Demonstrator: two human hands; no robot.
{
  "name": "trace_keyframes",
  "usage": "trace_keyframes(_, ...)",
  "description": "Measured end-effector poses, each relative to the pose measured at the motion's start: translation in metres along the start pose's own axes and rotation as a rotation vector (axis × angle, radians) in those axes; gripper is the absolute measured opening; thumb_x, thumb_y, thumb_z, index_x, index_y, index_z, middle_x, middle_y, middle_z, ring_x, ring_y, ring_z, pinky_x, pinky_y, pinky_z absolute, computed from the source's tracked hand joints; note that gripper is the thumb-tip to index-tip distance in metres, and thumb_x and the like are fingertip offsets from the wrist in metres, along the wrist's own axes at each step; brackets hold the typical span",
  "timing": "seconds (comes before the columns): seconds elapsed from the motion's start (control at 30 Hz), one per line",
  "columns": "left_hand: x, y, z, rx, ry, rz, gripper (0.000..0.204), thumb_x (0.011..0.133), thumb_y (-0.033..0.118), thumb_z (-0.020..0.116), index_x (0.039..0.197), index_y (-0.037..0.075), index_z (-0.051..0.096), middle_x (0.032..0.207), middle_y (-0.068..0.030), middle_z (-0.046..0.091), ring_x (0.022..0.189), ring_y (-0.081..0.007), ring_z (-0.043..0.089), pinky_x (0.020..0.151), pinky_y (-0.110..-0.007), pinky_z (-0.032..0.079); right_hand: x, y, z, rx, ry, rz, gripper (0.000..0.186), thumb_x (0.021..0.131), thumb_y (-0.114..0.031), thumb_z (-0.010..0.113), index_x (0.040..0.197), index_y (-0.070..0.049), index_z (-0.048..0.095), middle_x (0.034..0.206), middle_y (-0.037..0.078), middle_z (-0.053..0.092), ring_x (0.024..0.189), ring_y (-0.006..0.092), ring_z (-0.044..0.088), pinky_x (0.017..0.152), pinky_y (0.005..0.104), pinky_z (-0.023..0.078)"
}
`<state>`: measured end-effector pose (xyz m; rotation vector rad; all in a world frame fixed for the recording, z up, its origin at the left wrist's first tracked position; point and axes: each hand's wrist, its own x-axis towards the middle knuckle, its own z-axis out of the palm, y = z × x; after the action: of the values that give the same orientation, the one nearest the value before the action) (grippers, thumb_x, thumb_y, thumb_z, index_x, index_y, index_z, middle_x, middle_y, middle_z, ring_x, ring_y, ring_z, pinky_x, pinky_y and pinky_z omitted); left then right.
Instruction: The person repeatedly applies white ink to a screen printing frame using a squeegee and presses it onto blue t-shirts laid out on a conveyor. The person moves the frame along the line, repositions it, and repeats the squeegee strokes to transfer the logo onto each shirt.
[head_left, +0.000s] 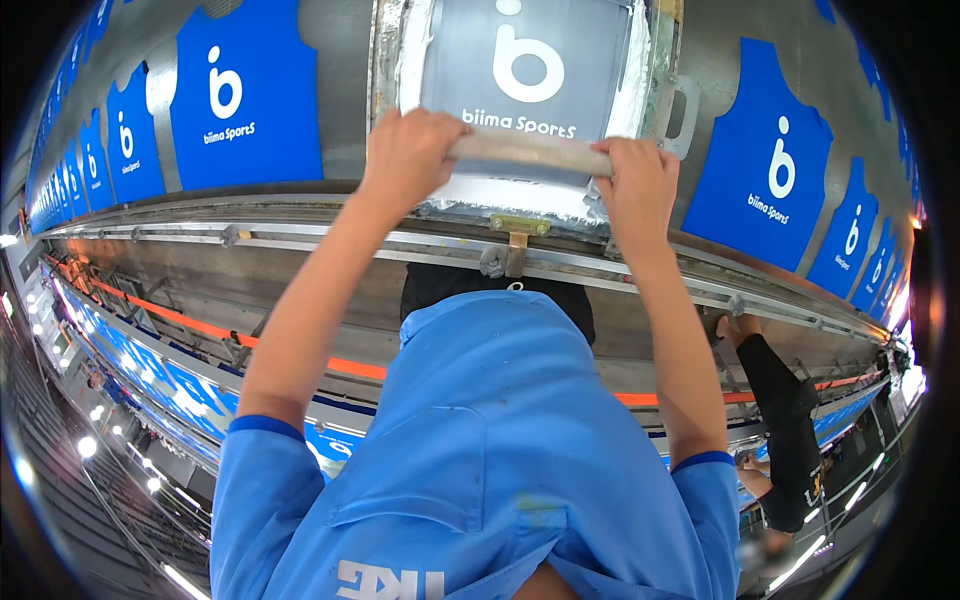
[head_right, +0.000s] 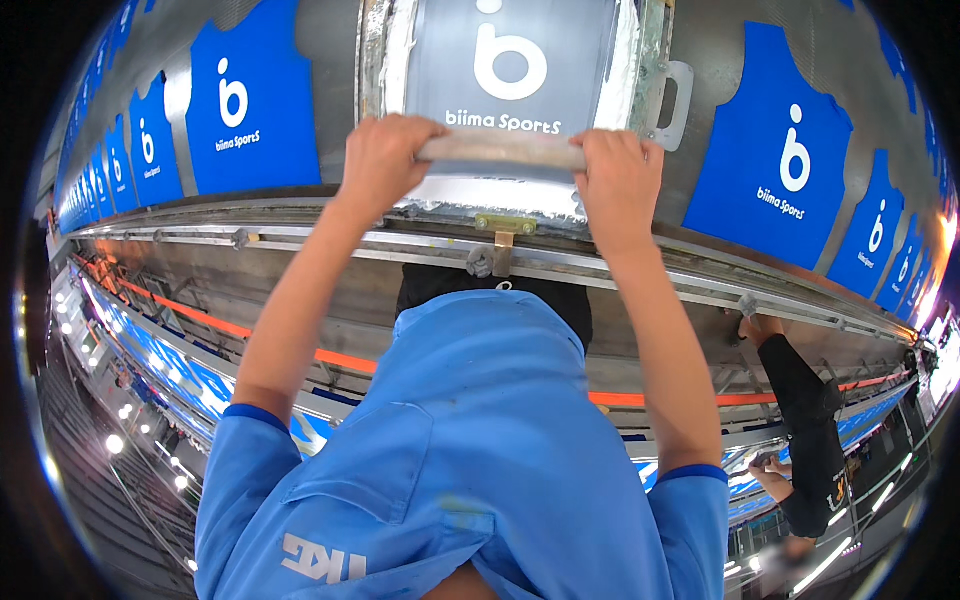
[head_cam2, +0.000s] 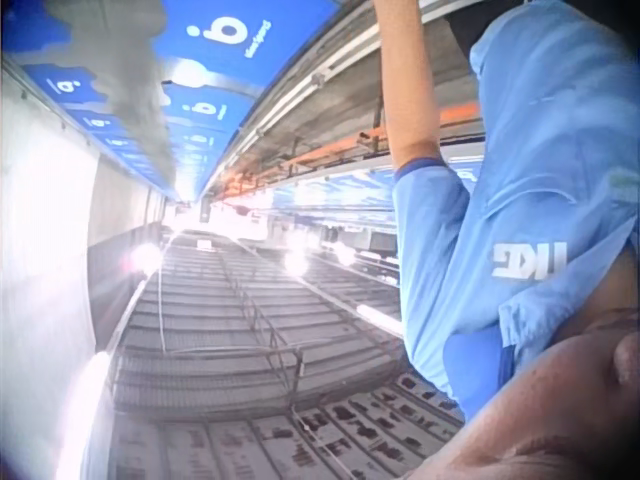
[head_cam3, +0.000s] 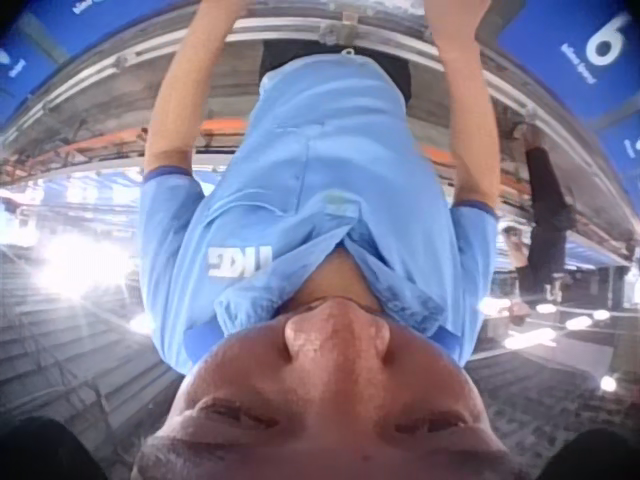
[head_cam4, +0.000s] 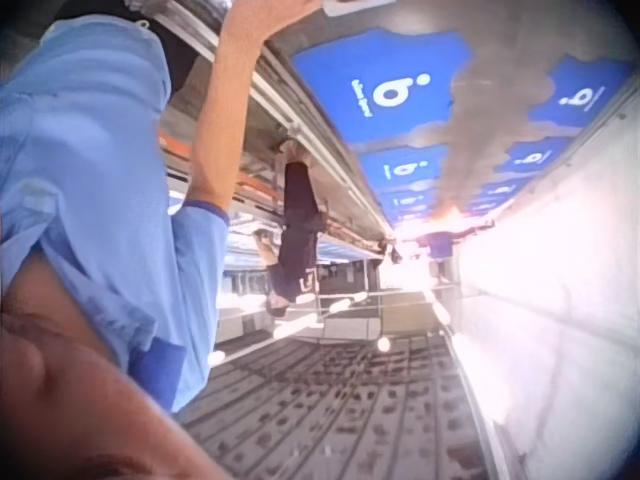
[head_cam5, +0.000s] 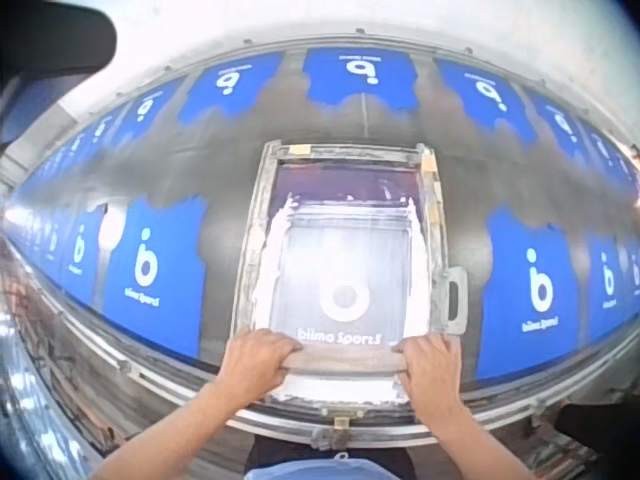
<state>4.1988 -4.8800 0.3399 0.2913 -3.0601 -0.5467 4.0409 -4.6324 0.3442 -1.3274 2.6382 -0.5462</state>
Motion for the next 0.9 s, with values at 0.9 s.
trace_keyframes(0.9,0.190,-0.067,-0.033,0.074,-0.194,-0.060,0.020,0.083,0.028,0.074,0.101,0.021,0.073,0.089,-0.0070,0.072,0.087,-0.0283,0.070,0.075,-0.044,0.055,0.179,0.071,-0.017,-0.069,-0.135,0.147,0.030,0.083,-0.035,0.076,0.098,-0.010,0.073,0.083,0.010,0.069,0.091,0.0277,0.063,0.083,0.0401,0.040)
